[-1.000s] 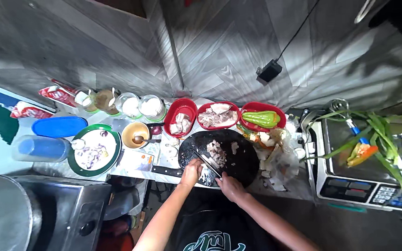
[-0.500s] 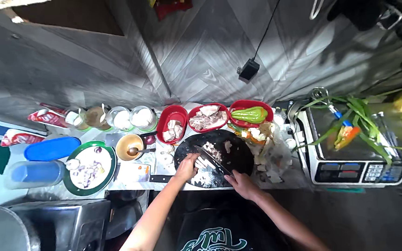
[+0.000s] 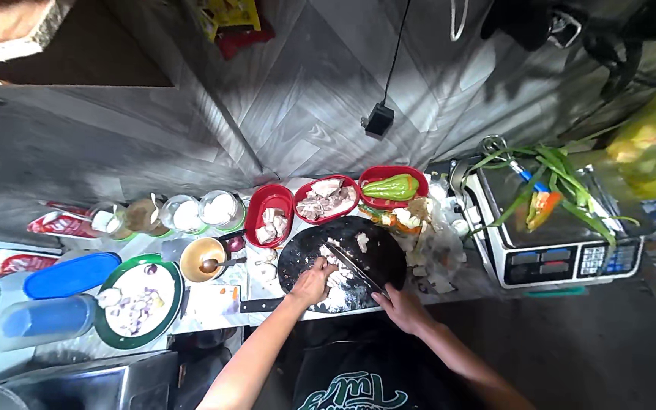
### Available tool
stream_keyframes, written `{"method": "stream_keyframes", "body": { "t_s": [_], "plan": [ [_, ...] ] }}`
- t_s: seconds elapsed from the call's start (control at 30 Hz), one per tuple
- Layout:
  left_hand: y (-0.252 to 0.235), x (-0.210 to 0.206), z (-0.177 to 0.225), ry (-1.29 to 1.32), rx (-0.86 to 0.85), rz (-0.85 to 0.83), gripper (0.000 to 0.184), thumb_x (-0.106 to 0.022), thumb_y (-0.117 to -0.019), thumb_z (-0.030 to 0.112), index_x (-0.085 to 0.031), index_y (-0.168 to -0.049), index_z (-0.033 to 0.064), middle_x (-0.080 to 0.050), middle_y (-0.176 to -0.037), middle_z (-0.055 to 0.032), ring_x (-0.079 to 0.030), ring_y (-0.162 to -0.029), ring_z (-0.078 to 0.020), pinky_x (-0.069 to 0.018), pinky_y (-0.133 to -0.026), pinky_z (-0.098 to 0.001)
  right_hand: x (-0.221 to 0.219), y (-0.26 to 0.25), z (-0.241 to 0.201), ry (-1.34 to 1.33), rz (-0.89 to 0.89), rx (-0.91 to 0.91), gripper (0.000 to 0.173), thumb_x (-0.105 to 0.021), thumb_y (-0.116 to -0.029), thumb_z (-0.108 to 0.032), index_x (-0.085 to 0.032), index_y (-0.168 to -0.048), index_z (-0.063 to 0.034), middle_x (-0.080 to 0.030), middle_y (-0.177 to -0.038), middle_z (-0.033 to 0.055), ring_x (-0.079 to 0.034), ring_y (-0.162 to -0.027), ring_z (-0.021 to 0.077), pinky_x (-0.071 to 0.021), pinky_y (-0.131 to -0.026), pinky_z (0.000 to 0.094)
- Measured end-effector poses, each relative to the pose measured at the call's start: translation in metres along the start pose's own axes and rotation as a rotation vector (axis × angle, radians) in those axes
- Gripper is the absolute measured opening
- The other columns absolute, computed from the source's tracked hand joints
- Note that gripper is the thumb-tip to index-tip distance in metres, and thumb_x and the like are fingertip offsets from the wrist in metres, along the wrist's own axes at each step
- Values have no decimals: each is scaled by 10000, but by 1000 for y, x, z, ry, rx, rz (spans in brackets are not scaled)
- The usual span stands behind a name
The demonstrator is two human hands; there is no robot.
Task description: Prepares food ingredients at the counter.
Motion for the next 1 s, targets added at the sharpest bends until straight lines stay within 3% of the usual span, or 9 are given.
{"method": "stream_keyframes", "body": {
  "t_s": [0.07, 0.2, 0.37, 0.53, 0.63, 0.77, 0.9, 1.0],
  "plan": [
    [-2, -3, 5, -23, 12, -33, 592, -653, -934, 110, -473, -1498, 93, -345, -1590, -220, -622, -1183, -411, -531, -957, -551, -2, -1, 0, 12, -14, -2, 595, -379, -1112, -479, -545, -1290, 64, -671, -1022, 288, -680, -1016, 435, -517, -913, 579],
    [-2, -9, 2, 18, 56, -12, 564, -635, -949, 152, -482, -1490, 103, -398, -1538, -234, -629, -1164, -402, -529, -966, -537, -5, -3, 0, 31, -23, 3, 588, -381, -1111, -479, -550, -1279, 59, -673, -1010, 283, -684, -1010, 432, -522, -907, 575],
    [17, -13, -18, 227, 307, 191, 523, -656, -952, 230, -541, -1435, 68, -491, -1455, -254, -640, -1169, -384, -528, -995, -509, -9, -2, 3, 24, -32, -6, 590, -382, -1108, -491, -548, -1293, 44, -675, -1004, 274, -686, -1001, 421, -524, -906, 565],
    [31, -15, -33, 527, 515, 439, 559, -794, -879, 246, -593, -1335, -9, -594, -1307, -288, -613, -1192, -400, -489, -1034, -501, -15, -1, 1, 32, -39, -20, 565, -385, -1112, -475, -551, -1296, 32, -678, -1018, 270, -684, -1023, 422, -521, -915, 566],
    [31, -20, -27, 613, 526, 481, 666, -862, -812, 220, -566, -1358, -20, -586, -1313, -288, -597, -1213, -394, -474, -1055, -487, -17, 0, -5, 50, -41, -41, 556, -382, -1114, -467, -545, -1319, 23, -685, -1047, 270, -687, -1050, 423, -522, -929, 564],
    [37, -21, -28, 665, 447, 618, 703, -863, -807, 177, -549, -1405, -18, -505, -1407, -297, -571, -1248, -378, -484, -1056, -432, -19, 0, -12, 83, -45, -39, 563, -365, -1119, -462, -536, -1336, 29, -689, -1047, 270, -690, -1050, 424, -528, -928, 555],
    [35, -23, -25, 602, 330, 706, 481, -776, -891, 163, -641, -1312, -27, -600, -1318, -281, -653, -1136, -351, -526, -1005, -421, -25, -3, -12, 124, -61, -30, 562, -348, -1122, -460, -529, -1334, 27, -691, -1043, 265, -693, -1051, 419, -530, -924, 552],
    [33, -23, -24, 579, 313, 703, 418, -720, -941, 170, -652, -1298, -35, -637, -1276, -259, -681, -1068, -332, -536, -980, -415, -33, -7, -12, 165, -70, -62, 567, -336, -1127, -441, -500, -1371, 44, -690, -1106, 273, -690, -1095, 418, -530, -949, 552]
  ]
}}
Point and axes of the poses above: each hand's wrist, its own y-axis away from the middle knuckle, its own x-axis out of the back of the hand, z = x × y, the point moved 9 cm from there along -y, towards the middle knuckle
